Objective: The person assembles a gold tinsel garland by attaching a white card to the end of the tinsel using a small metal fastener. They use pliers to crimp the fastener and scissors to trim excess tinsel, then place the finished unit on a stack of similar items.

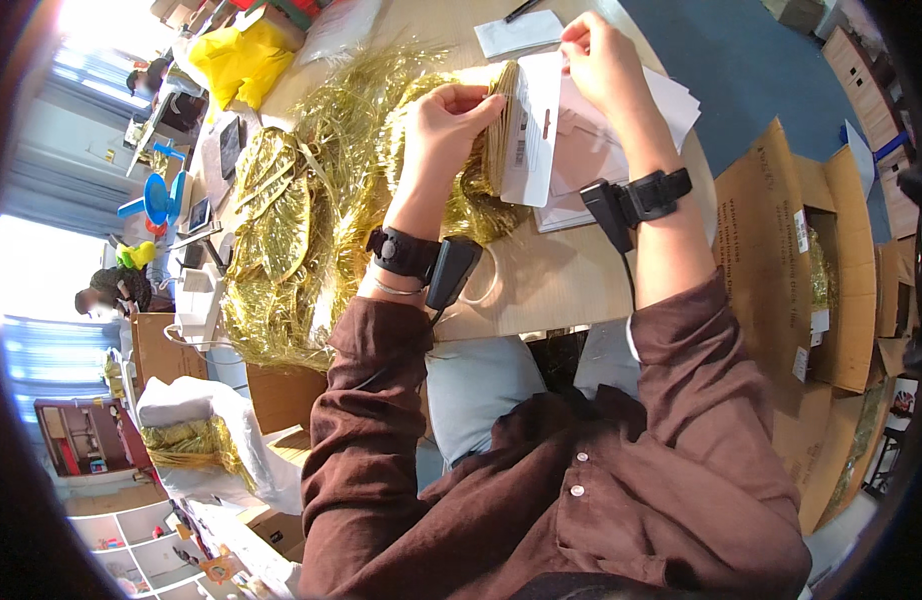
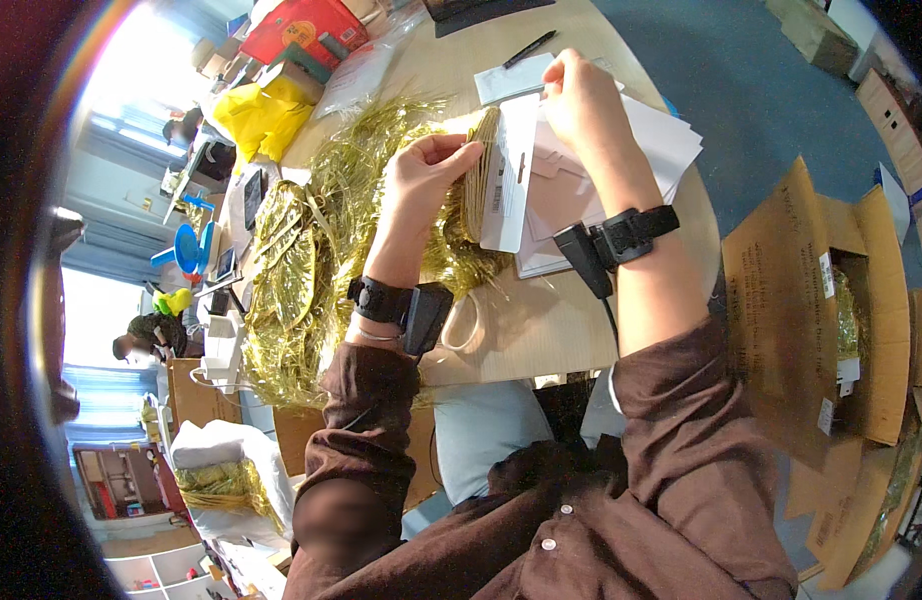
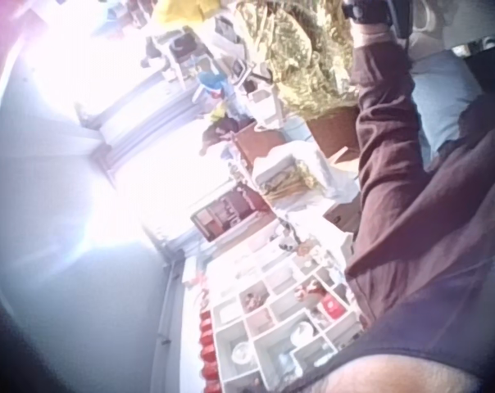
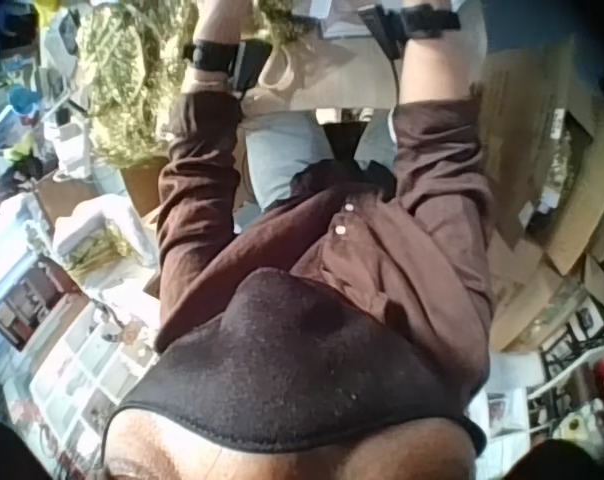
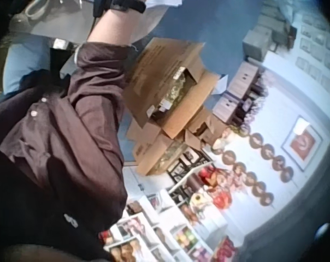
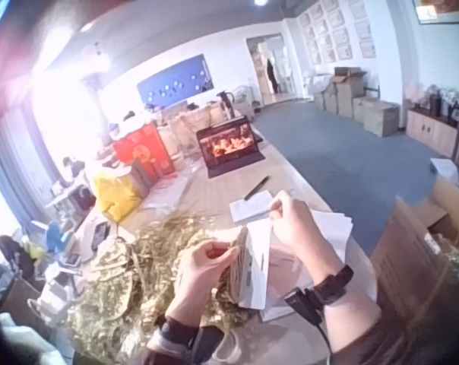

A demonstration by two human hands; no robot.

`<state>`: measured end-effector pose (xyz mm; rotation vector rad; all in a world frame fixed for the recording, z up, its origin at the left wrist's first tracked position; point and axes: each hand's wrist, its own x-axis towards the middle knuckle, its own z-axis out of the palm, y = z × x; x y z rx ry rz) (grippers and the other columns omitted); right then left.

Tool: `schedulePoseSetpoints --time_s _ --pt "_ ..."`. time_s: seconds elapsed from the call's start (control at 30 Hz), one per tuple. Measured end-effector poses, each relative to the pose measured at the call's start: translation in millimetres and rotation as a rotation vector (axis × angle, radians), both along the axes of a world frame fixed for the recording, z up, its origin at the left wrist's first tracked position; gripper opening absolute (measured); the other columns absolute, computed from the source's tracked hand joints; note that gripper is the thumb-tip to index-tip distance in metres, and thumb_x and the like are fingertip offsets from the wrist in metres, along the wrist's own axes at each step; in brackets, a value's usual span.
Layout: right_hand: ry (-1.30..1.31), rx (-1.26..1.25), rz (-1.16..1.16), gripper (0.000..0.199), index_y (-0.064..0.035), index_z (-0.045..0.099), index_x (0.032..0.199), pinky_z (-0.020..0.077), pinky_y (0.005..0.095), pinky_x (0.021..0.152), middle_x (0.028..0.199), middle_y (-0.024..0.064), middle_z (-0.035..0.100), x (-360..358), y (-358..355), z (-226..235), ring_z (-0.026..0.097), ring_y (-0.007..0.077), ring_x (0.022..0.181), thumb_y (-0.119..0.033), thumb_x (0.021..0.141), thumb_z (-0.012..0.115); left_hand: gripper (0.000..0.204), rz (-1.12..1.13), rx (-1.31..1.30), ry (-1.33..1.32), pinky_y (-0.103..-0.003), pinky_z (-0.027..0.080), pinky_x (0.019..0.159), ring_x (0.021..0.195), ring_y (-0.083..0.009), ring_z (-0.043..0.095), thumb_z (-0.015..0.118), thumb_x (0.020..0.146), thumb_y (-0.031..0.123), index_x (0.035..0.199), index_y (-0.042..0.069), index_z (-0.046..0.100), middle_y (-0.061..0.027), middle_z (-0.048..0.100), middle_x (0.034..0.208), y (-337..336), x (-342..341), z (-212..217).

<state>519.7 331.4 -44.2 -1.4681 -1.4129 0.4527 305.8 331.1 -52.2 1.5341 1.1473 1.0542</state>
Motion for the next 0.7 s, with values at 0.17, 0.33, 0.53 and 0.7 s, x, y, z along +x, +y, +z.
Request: schedulePoseSetpoints --time_s 0.17,0.33,0.53,0.7 --pt "-0.364 0.379 0.155 0.013 -0.0063 0.074 0.09 0.0544 0.0393 0.08 0.089 0.0115 0.072 0.5 -14.8 11.1 0.065 0.0274 0.087 -0.015 0.081 0.076 0.032 -0.016 0.03 0.129 -0.024 0.054 0.072 0.078 -0.0104 0.067 0.082 0.083 0.021 0.101 -0.004 0.072 -0.0078 0.074 0.089 7.8 5.1 -1.4" --pt "-0.477 0.078 0.251 0.011 -0.0092 0.077 0.084 0.0531 0.0408 0.084 0.083 0.0117 0.071 -16.1 -14.7 6.5 0.064 0.0281 0.094 -0.014 0.075 0.076 0.029 -0.072 0.027 0.153 -0.025 0.054 0.071 0.077 -0.0106 0.067 0.081 0.084 0.018 0.1 -0.005 0.072 -0.0088 0.074 0.088 12.1 5.7 -3.2" --pt "-0.56 0.009 0.257 0.011 -0.0119 0.075 0.084 0.0489 0.0437 0.089 0.088 0.0084 0.072 -16.8 -11.4 0.8 0.064 0.0252 0.102 -0.017 0.075 0.078 0.03 -0.062 0.014 0.15 -0.025 0.054 0.07 0.076 -0.0109 0.067 0.081 0.083 0.017 0.101 -0.005 0.072 -0.0095 0.074 0.086 11.7 8.4 -8.0" --pt "-0.437 -0.046 0.272 0.016 -0.0086 0.074 0.086 0.0515 0.0415 0.089 0.091 0.011 0.071 -15.1 -12.9 -2.0 0.065 0.0276 0.1 -0.015 0.072 0.08 0.032 -0.043 0.053 0.22 -0.025 0.054 0.07 0.076 -0.0111 0.067 0.082 0.082 0.018 0.102 -0.005 0.072 -0.0094 0.074 0.087 9.4 8.4 -5.7"
